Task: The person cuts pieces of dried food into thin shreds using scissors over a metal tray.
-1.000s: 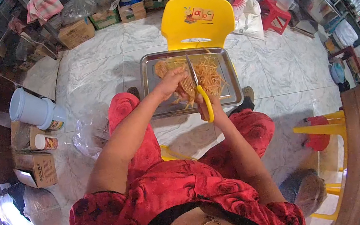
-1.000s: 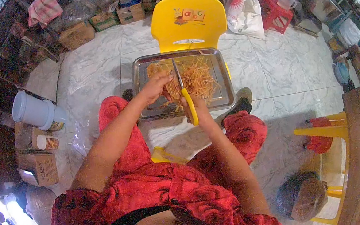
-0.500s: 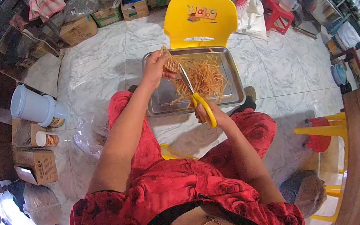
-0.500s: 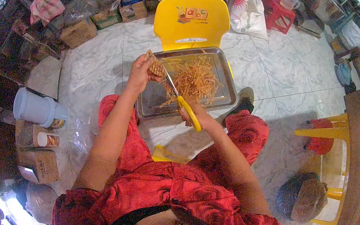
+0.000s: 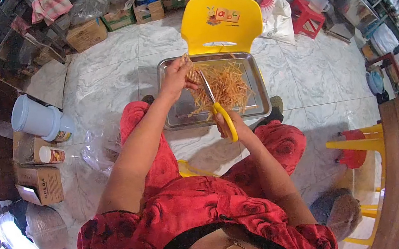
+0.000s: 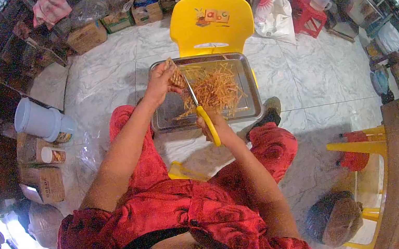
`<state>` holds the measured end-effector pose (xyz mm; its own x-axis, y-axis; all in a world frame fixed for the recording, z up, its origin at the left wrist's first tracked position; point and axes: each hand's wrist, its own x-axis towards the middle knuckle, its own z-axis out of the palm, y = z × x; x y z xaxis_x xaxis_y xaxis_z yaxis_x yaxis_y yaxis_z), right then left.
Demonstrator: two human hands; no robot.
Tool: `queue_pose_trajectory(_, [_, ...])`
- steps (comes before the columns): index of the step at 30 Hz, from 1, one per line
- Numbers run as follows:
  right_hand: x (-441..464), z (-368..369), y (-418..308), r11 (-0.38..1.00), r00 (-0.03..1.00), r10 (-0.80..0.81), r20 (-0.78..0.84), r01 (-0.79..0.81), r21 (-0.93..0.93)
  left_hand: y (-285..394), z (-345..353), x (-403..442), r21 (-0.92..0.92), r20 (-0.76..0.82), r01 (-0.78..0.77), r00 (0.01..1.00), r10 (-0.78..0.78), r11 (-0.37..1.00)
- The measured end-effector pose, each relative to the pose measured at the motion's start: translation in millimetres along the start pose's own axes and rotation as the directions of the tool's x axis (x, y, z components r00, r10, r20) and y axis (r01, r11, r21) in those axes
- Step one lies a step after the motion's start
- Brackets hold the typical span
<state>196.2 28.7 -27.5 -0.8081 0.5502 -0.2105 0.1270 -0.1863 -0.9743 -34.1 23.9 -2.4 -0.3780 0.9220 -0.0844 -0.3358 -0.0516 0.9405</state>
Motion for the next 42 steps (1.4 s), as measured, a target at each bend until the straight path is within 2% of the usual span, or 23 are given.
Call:
queue_pose_trajectory(2, [-1,-2,-3,0.998,0.999,0.043,-0.015,-0.044,-0.055,-4,-1,2,-0.005,0.017,-0.008,1.0,0.008,1.0])
queue_pose_trajectory(6, [-4,1,-7,0.998,0.997,0.043,-0.06,-0.045,-0.032,-7,-1,3,-0.014,0.004,-0.012,1.0,0.012,1.0])
queue_pose_trajectory(8, [0,-1,4,0.996,0.99,0.005,-0.143,-0.018,-0.092,-9,-2,3,-0.005,0.008,0.004,1.0,-0.004,1.0])
queue_pose_trajectory(12, [0,-1,3,0.995,0.989,0.05,-0.137,-0.061,-0.081,-8,-1,2,0.04,-0.034,-0.023,0.999,0.024,0.999])
queue_pose_trajectory(15, [0,1,1,0.996,0.988,0.086,-0.128,-0.087,0.0,-3,2,-3,0.067,-0.062,0.001,0.998,0.003,0.998])
queue_pose_trajectory(18, [2,1,2,0.997,0.993,0.052,-0.104,-0.057,-0.046,-3,0,-3,0.069,-0.074,0.027,0.997,-0.022,0.997])
queue_pose_trajectory(20, [4,0,4,0.987,0.997,0.02,-0.071,-0.031,-0.158,-6,-2,-1,0.065,-0.063,0.031,0.998,-0.027,0.997])
queue_pose_trajectory(22, [8,-4,11,0.989,0.998,0.041,-0.039,-0.046,-0.144,-6,0,-2,0.129,0.015,0.077,0.997,-0.08,0.989])
queue_pose_trajectory(24, [10,-5,10,0.99,0.998,0.06,-0.005,-0.06,-0.129,-9,5,-5,0.142,0.026,0.069,0.997,-0.073,0.988])
queue_pose_trajectory(26, [7,-1,2,0.997,0.999,0.016,-0.048,-0.019,-0.081,-10,8,-6,0.153,0.038,0.062,0.997,-0.069,0.986])
queue_pose_trajectory(29, [4,6,-4,0.995,0.993,0.038,-0.116,-0.048,-0.084,-12,9,-5,0.119,0.025,0.08,0.996,-0.083,0.99])
queue_pose_trajectory(33, [8,-2,6,0.995,0.993,0.078,-0.085,-0.083,-0.06,-13,11,-4,0.099,0.05,0.082,0.995,-0.087,0.992])
queue_pose_trajectory(36, [9,-3,10,0.999,0.997,-0.011,-0.076,0.014,0.029,-13,12,-5,0.112,0.03,0.076,0.996,-0.08,0.991])
queue_pose_trajectory(38, [6,-1,2,0.997,0.992,0.053,-0.11,-0.058,-0.043,-13,12,-5,0.121,0.017,0.075,0.997,-0.078,0.99])
queue_pose_trajectory(39, [6,-1,3,0.997,0.992,0.053,-0.111,-0.058,-0.043,-12,12,-5,0.101,0.027,0.068,0.997,-0.071,0.993])
queue_pose_trajectory(41, [8,-1,5,0.979,0.989,-0.009,-0.15,-0.022,-0.202,-11,12,-6,0.081,0.037,0.06,0.997,-0.063,0.995])
queue_pose_trajectory(42, [7,-1,3,0.979,0.989,-0.01,-0.149,-0.02,-0.203,-10,12,-7,0.093,0.035,0.054,0.998,-0.057,0.994])
